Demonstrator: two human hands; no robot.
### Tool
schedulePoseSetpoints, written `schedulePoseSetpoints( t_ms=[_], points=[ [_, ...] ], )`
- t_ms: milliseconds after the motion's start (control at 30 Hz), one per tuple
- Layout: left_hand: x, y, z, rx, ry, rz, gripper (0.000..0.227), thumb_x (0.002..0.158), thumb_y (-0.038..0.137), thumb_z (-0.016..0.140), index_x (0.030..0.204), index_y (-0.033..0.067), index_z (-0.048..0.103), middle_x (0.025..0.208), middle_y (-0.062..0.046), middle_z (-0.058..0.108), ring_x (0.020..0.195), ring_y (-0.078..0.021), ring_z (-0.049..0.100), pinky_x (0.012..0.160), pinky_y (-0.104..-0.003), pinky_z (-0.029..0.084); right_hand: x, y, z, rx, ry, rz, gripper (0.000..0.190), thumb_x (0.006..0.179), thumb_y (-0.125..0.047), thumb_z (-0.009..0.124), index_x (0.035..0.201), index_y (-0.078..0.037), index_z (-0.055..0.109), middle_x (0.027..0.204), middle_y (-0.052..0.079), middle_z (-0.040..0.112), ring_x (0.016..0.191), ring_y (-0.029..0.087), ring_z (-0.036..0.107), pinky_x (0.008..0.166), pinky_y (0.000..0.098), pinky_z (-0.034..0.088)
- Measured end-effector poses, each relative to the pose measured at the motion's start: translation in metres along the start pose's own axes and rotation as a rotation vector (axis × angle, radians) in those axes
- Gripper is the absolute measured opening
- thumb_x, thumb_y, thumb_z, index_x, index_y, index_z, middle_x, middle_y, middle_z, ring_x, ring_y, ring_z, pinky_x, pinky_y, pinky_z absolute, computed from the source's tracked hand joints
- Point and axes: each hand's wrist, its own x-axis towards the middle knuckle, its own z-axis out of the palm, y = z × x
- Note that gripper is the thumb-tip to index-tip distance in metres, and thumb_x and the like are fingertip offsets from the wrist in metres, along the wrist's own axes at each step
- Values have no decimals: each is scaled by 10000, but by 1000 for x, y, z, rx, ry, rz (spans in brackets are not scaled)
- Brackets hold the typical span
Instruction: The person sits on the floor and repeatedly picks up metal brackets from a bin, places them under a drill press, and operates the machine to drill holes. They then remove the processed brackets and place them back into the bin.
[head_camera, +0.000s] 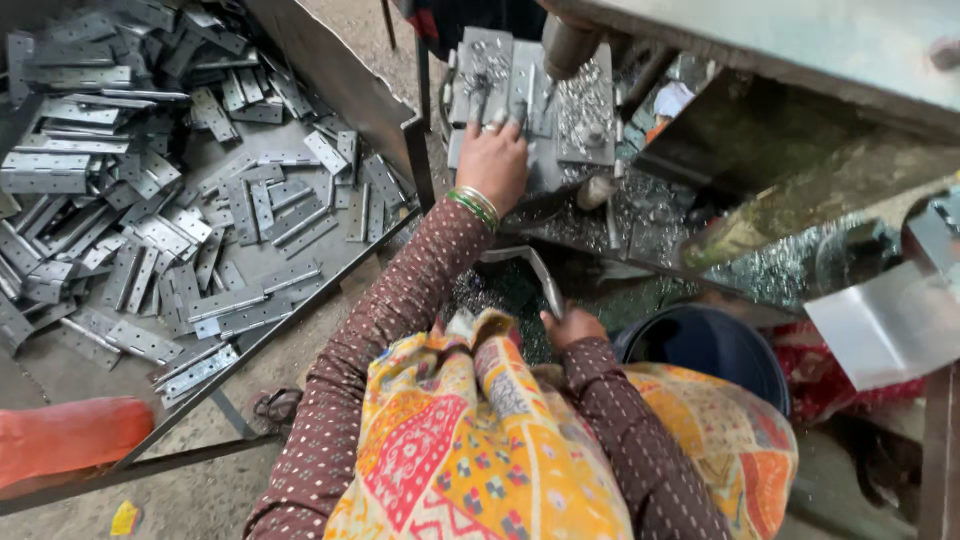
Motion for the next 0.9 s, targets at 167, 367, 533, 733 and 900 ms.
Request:
schedulePoseSetpoints(
  t_ms=[167,367,533,733,900],
  points=[
    [23,-9,16,-29,130,27,248,962,210,556,1041,73,747,1434,-145,560,1346,-252,499,1171,-572,254,-4,-8,-25,-21,-39,48,557,891,-551,644,1120,-43,646,912,265,716,854,464,694,753,544,550],
    [18,-5,11,-101,66,29,197,890,212,620,1003,121,753,1239,-85,635,1186,-234,595,1083,-498,384,-6,-4,14,28,123,-91,565,891,-563,659,1097,-37,663,923,268,713,879,465,692,775,536,544],
    [-61,-32,16,-241,642,-5,222,933,254,642,1121,143,679,1163,-38,642,1084,-229,638,989,-466,467,-4,-1,-29,45,-18,-44,573,891,-573,672,1079,-32,677,932,270,711,901,466,690,793,529,540],
    [-146,-201,111,96,470,-689,465,1001,460,542,1296,102,566,1226,-107,605,1153,-273,572,1062,-511,408,-24,-19,-77,6,-13,-48,560,911,-570,676,1080,-36,672,919,270,706,886,474,683,790,529,522],
    [-167,-311,142,70,312,-1122,753,856,398,658,1457,43,376,1391,-205,519,1300,-409,476,1082,-630,303,-31,-25,-80,-2,-19,-41,553,906,-573,673,1030,-35,679,894,256,708,859,466,682,772,530,520]
  ],
)
